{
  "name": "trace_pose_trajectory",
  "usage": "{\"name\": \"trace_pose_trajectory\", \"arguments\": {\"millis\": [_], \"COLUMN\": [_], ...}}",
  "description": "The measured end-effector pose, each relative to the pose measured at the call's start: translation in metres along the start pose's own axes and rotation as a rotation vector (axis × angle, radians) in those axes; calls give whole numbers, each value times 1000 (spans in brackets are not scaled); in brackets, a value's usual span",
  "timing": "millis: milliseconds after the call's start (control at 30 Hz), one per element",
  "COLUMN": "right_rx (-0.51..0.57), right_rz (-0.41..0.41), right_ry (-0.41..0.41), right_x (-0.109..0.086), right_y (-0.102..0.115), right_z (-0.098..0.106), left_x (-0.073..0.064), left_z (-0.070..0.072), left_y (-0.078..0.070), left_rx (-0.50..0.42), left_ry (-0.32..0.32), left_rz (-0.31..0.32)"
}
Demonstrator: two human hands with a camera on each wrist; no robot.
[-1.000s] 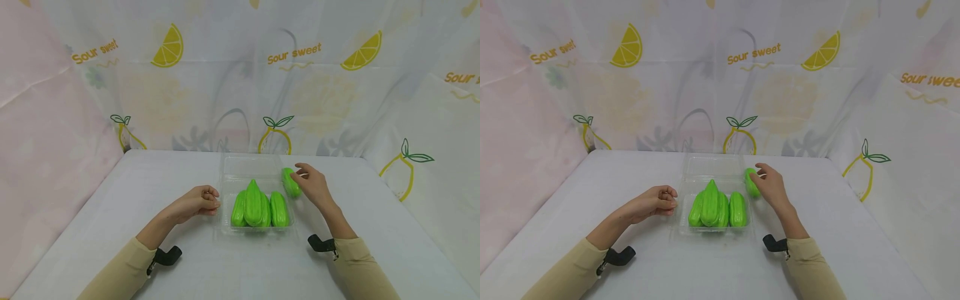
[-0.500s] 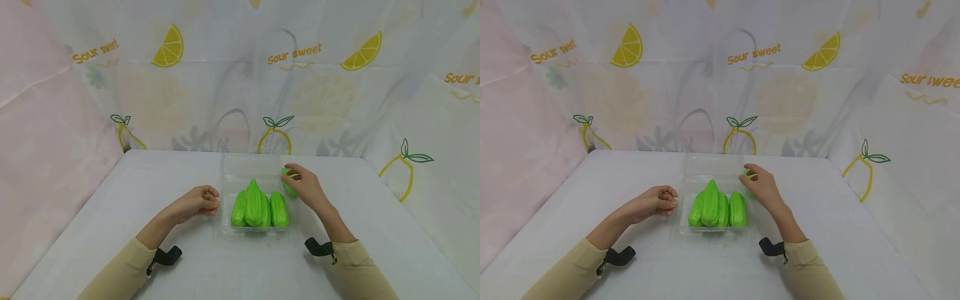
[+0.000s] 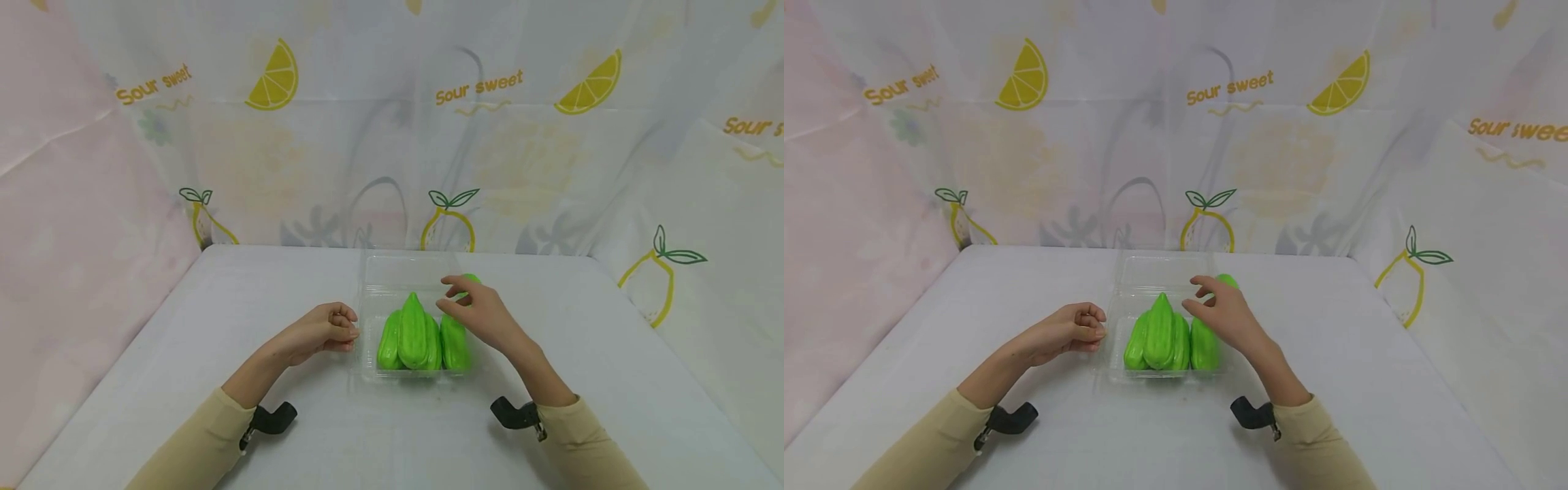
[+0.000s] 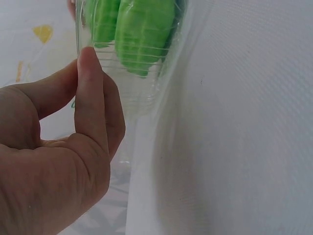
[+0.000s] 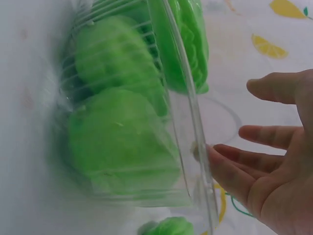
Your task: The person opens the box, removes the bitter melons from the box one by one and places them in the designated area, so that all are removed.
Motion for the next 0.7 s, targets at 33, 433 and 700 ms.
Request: {"name": "trace_pose_trajectory", "arguments": {"millis": [33,433,700], "right_rx": [3,75,34], "right_rz": [2,4,50], "right_ry": [9,92,104], "right_x": [0,-1,-1], "right_y": [1,11,18], "right_z": [-2,-21,-26], "left_x": [0,-1,-1], "left_z": [0,-1,-1], "left_y": [0,-2,-1], "left_rx": [1,9,5], "left_ry": [-2,-13,-15], "left_rz": [0,8,11]}}
Point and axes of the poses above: each hand's wrist, its own x-axis towards the middle knuckle, its own z-axis out of the back of the hand, y = z × x, the point moved 3 cm from there along x, towards the middle knuckle, and after that the axes turned 12 degrees about z, right-handed, at the moved point
